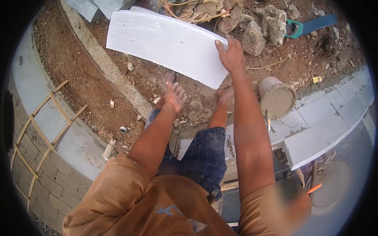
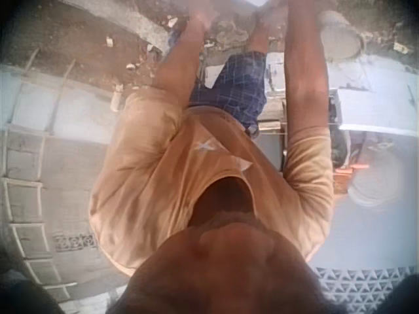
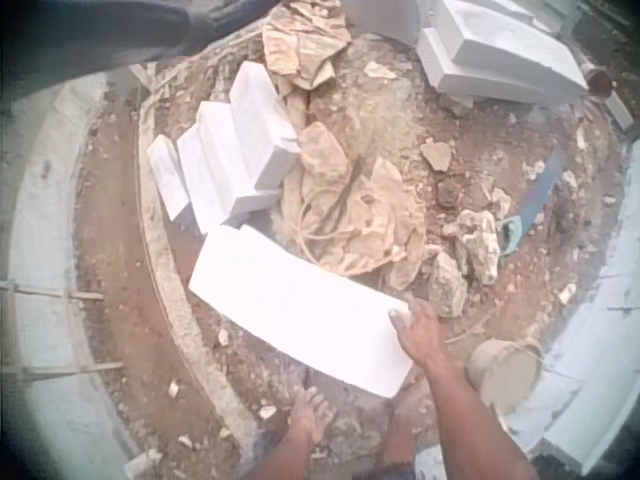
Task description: The person applies mortar to white rectangular tiles and places them along a curved wall. They measure the tiles with a tape measure and cut them with a hand saw to fit the space.
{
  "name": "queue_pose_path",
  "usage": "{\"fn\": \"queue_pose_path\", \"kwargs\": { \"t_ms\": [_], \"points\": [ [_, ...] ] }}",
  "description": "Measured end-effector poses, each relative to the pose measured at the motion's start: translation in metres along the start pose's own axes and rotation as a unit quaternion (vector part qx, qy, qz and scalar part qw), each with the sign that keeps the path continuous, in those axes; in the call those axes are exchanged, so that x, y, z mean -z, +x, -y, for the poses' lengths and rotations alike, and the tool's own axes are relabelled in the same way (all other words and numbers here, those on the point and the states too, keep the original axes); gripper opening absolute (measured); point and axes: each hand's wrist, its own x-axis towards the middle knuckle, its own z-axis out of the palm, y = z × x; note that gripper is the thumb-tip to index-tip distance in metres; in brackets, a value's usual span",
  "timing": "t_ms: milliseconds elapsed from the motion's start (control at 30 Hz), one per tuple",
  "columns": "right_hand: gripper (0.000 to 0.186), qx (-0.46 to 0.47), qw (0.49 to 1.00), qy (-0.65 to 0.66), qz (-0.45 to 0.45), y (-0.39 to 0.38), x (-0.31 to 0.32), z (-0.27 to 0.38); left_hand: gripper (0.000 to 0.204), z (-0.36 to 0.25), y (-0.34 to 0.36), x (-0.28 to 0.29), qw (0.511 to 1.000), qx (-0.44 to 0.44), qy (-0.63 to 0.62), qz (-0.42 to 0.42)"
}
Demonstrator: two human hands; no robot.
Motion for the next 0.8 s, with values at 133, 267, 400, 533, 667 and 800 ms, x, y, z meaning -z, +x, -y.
{"fn": "queue_pose_path", "kwargs": {
  "t_ms": [133, 267, 400, 533, 667, 800],
  "points": [
    [0.086, 0.020, 0.999, -0.032, 0.023, 0.050, -0.037, -0.006, 0.088, -0.002, 0.050, -0.072, 0.976, -0.012, -0.204, -0.082],
    [0.089, 0.006, 0.981, -0.117, 0.156, 0.041, -0.031, 0.013, 0.078, 0.000, 0.077, -0.090, 0.953, -0.089, -0.280, 0.079],
    [0.092, -0.036, 0.975, -0.138, 0.171, 0.024, -0.027, 0.002, 0.078, 0.002, 0.041, -0.101, 0.954, -0.072, -0.271, 0.102],
    [0.096, -0.063, 0.975, -0.110, 0.182, -0.053, 0.016, -0.018, 0.085, 0.053, -0.006, -0.084, 0.972, -0.004, -0.218, 0.089],
    [0.097, -0.100, 0.970, -0.126, 0.182, -0.151, 0.116, -0.004, 0.079, 0.096, -0.103, -0.067, 0.977, 0.087, -0.160, 0.115],
    [0.093, -0.089, 0.964, -0.039, 0.246, -0.209, 0.234, 0.060, 0.093, 0.065, -0.228, -0.035, 0.984, 0.125, -0.009, 0.124]
  ]
}}
